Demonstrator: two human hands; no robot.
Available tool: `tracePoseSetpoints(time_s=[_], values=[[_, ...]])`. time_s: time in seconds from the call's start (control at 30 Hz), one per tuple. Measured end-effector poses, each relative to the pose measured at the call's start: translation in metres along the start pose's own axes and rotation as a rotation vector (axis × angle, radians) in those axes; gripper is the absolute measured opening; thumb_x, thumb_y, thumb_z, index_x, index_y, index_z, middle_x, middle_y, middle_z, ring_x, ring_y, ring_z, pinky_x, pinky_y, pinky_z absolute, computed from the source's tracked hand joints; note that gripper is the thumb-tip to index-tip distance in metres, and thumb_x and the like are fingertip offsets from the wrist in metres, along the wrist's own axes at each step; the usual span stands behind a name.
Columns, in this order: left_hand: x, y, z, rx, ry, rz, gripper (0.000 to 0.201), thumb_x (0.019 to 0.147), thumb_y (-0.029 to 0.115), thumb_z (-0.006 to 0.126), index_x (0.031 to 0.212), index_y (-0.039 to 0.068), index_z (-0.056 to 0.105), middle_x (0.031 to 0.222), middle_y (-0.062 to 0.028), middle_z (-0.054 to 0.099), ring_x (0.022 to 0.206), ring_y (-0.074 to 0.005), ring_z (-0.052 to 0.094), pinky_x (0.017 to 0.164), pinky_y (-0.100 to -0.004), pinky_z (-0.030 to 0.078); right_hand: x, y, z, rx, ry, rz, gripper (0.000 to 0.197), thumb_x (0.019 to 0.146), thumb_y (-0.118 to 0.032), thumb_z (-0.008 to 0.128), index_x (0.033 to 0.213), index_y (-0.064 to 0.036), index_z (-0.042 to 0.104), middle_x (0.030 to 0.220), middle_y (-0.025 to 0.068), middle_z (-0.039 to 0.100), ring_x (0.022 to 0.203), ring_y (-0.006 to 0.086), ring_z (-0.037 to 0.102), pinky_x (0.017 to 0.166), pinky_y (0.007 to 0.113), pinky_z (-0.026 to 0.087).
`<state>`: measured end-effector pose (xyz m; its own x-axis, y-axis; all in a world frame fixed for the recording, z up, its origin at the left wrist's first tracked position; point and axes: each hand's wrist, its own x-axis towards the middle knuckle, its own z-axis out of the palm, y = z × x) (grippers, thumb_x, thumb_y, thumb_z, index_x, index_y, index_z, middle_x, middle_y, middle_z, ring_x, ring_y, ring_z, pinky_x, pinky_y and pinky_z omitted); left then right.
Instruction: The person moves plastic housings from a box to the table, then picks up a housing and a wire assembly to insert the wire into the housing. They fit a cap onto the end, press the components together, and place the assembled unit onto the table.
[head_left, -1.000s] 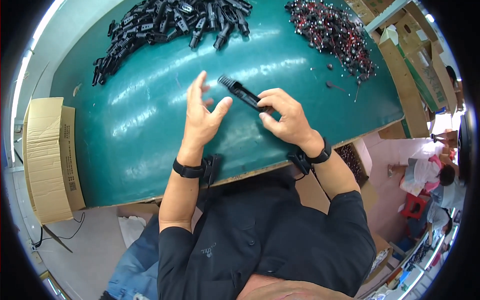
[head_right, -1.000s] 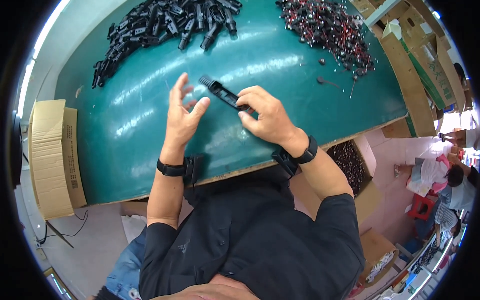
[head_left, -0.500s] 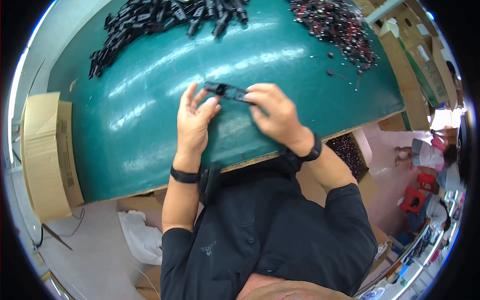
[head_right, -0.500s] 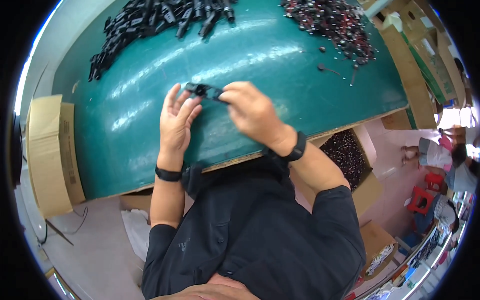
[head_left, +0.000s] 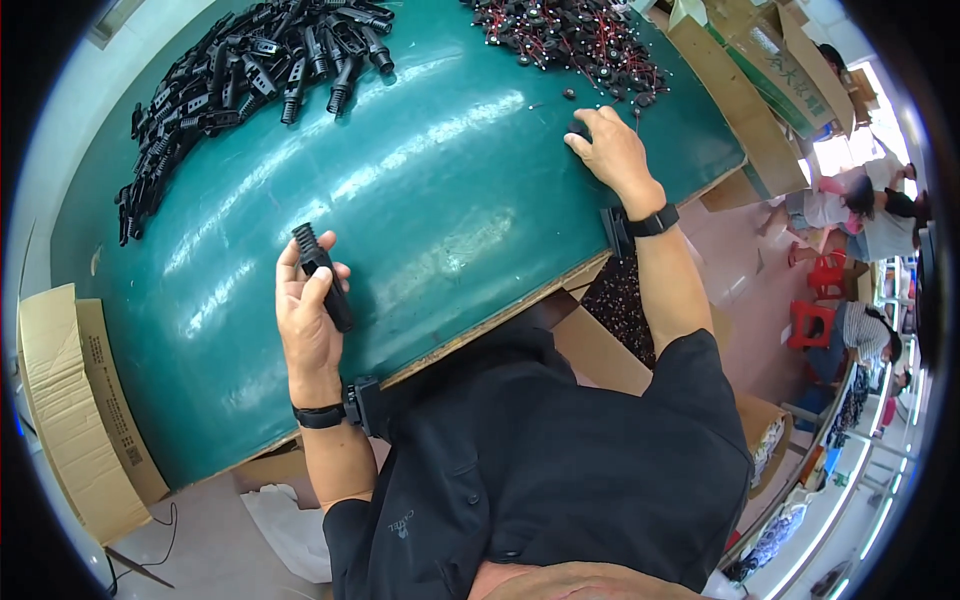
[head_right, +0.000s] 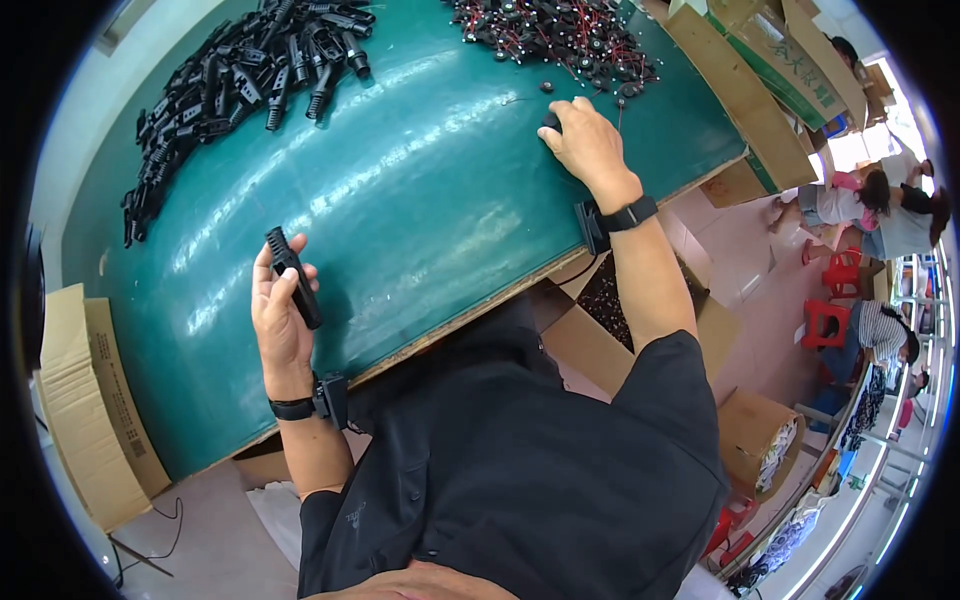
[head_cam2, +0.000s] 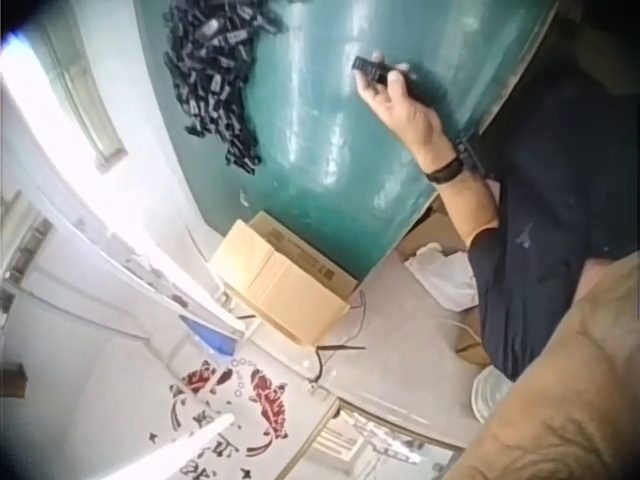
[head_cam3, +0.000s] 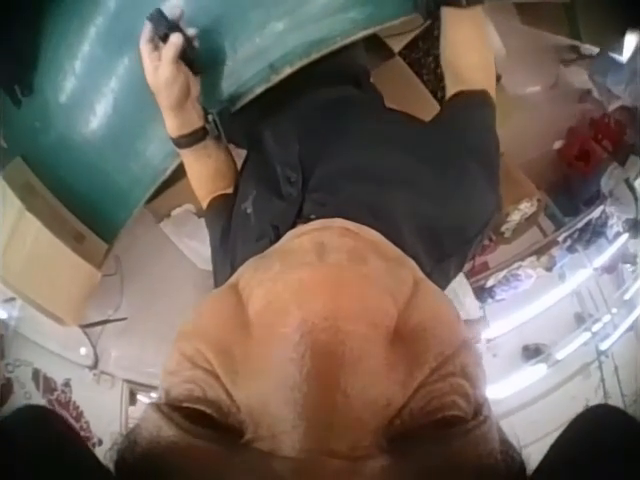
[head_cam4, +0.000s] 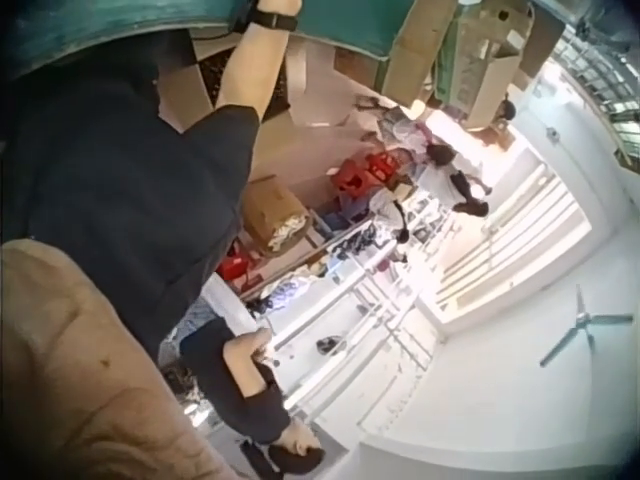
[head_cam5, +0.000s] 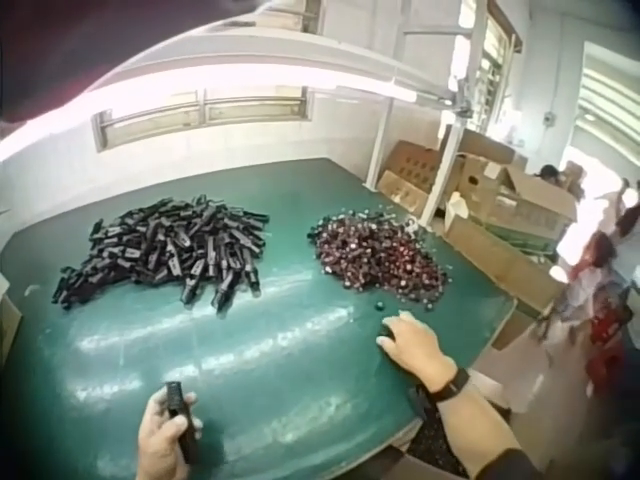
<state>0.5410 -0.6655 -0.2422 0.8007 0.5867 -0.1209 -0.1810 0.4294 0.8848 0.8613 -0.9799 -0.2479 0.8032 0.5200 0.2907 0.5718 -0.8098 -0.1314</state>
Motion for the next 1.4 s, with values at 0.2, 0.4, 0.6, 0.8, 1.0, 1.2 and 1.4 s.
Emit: tracePoseSetpoints(time_s=[0.2, 0.4, 0.6, 0.8, 1.0, 1.2, 1.4], values=[[-0.007, -0.011, -0.007, 0.24, -0.041, 0.004, 0.054, 0.098, 0.004, 0.065, 0.149, 0.001, 0.047, 0.133, -0.0155, 0.06, 0.091, -0.0149, 0.065, 0.076, -0.0271, 0.053, 0.019, -0.024, -0.001, 0.193, -0.227, 0.037, 0.031, 0.093, -0.02, 0.075, 0.119, -0.005, 0.07, 0.093, 0.0108, 0.074, 0.081, 0.0238, 0.072, 0.073, 0.036, 0.057], [-0.004, -0.011, -0.002, 0.224, -0.127, -0.049, 0.056, 0.096, 0.004, 0.07, 0.148, -0.001, 0.048, 0.13, -0.0126, 0.061, 0.09, -0.0129, 0.064, 0.076, -0.0273, 0.054, -0.011, -0.11, -0.018, 1.388, -0.32, 0.045, 0.02, 0.102, -0.011, 0.066, 0.12, -0.0027, 0.067, 0.093, 0.0088, 0.072, 0.077, 0.0119, 0.069, 0.063, 0.029, 0.057], [-0.005, -0.021, -0.007, 0.338, -0.186, -0.019, 0.057, 0.095, 0.005, 0.075, 0.147, 0.001, 0.052, 0.129, -0.0102, 0.063, 0.091, -0.0108, 0.063, 0.078, -0.0257, 0.054, -0.034, -0.168, 0.017, 1.908, -0.581, 0.031, 0.022, 0.103, -0.005, 0.063, 0.125, -0.0019, 0.062, 0.104, 0.0109, 0.069, 0.076, 0.0131, 0.067, 0.064, 0.028, 0.059], [-0.005, -0.018, -0.007, 0.461, -0.128, 0.033, 0.05, 0.091, 0.01, 0.08, 0.137, 0.002, 0.062, 0.115, -0.0034, 0.066, 0.092, -0.0079, 0.061, 0.082, -0.0253, 0.052, -0.043, -0.182, 0.014, 1.714, -0.631, -0.039, 0.021, 0.102, -0.001, 0.064, 0.122, 0.0009, 0.061, 0.107, 0.0122, 0.069, 0.077, 0.0131, 0.068, 0.066, 0.027, 0.06], [-0.006, -0.021, -0.009, 0.577, -0.083, 0.163, 0.046, 0.092, 0.013, 0.08, 0.135, 0.004, 0.065, 0.108, -0.0006, 0.068, 0.091, -0.0088, 0.062, 0.084, -0.027, 0.052, -0.044, -0.179, 0.014, 1.621, -0.56, -0.028, 0.019, 0.103, -0.002, 0.064, 0.121, 0.0033, 0.064, 0.111, 0.0139, 0.069, 0.081, 0.0151, 0.07, 0.07, 0.028, 0.062], [-0.008, -0.013, -0.011, 0.714, -0.126, 0.214, 0.046, 0.097, 0.01, 0.075, 0.14, 0.005, 0.062, 0.115, -0.0022, 0.066, 0.097, -0.0086, 0.06, 0.086, -0.0237, 0.05, -0.037, -0.168, 0.015, 1.599, -0.356, -0.259, 0.027, 0.104, -0.006, 0.065, 0.129, 0.0046, 0.065, 0.12, 0.0159, 0.07, 0.086, 0.0165, 0.072, 0.075, 0.029, 0.063], [-0.008, -0.006, -0.007, 0.861, -0.129, 0.303, 0.042, 0.098, 0.013, 0.074, 0.138, 0.006, 0.064, 0.117, -0.0026, 0.066, 0.102, -0.0119, 0.061, 0.091, -0.0266, 0.049, -0.037, -0.163, 0.009, 1.649, -0.368, -0.192, 0.023, 0.104, -0.005, 0.064, 0.124, 0.0043, 0.068, 0.124, 0.0164, 0.069, 0.087, 0.0165, 0.072, 0.076, 0.029, 0.063]])
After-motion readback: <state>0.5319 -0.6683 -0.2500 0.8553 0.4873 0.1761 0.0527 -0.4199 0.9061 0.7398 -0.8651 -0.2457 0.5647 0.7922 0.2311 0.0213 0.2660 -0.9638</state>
